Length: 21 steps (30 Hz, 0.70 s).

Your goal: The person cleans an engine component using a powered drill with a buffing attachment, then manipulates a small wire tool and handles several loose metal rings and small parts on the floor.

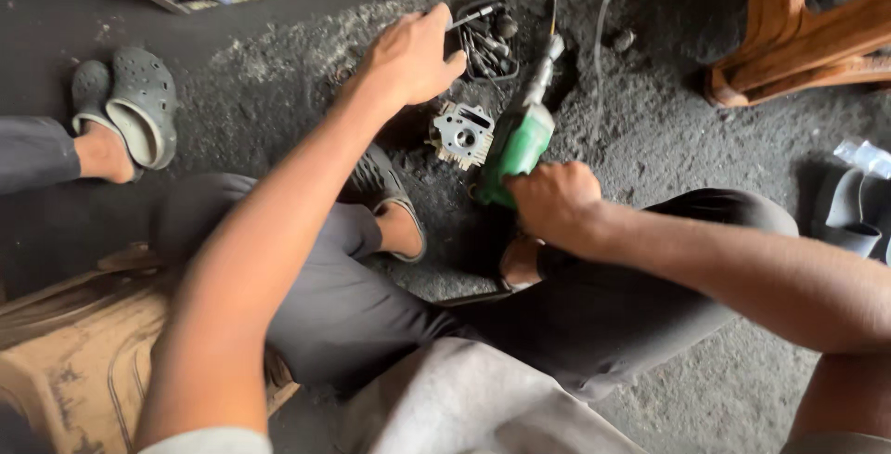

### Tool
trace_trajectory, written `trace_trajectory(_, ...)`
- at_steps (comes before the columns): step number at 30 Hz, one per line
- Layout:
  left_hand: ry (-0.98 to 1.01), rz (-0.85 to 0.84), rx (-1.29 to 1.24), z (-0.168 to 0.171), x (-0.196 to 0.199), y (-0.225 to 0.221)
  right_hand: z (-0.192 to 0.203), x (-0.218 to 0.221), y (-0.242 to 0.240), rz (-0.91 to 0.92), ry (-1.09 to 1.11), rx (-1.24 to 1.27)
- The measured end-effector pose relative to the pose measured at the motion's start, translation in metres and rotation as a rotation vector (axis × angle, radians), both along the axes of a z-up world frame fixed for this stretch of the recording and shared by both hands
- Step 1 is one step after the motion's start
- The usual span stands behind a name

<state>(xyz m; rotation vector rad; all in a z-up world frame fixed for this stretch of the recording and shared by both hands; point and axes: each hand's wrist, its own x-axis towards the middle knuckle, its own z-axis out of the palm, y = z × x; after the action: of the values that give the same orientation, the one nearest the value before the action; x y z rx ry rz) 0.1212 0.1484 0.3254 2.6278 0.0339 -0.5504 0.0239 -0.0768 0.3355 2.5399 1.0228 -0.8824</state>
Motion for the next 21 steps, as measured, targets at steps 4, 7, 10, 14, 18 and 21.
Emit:
trace_trajectory(4,-0.045,-0.175,0.0,0.059,-0.024,0.019,-0.016,0.067,0.017,-0.032,-0.022,-0.086)
trace_trajectory(7,0.073,-0.314,0.188,0.056,-0.043,0.013,-0.036,0.127,0.033,-0.157,-0.083,-0.011)
trace_trajectory(10,0.151,-0.477,0.268,0.051,-0.055,0.008,-0.068,0.191,0.056,-0.212,-0.256,0.167)
trace_trajectory(14,0.079,-0.63,0.192,0.06,-0.082,0.011,-0.117,0.291,0.086,-0.352,-0.311,0.249)
trace_trajectory(18,0.042,-0.644,0.205,0.058,-0.1,-0.002,-0.164,0.39,0.113,-0.312,-0.622,0.254)
trace_trajectory(21,0.183,-0.582,0.145,0.051,-0.099,-0.014,-0.184,0.437,0.138,-0.433,-0.579,0.287)
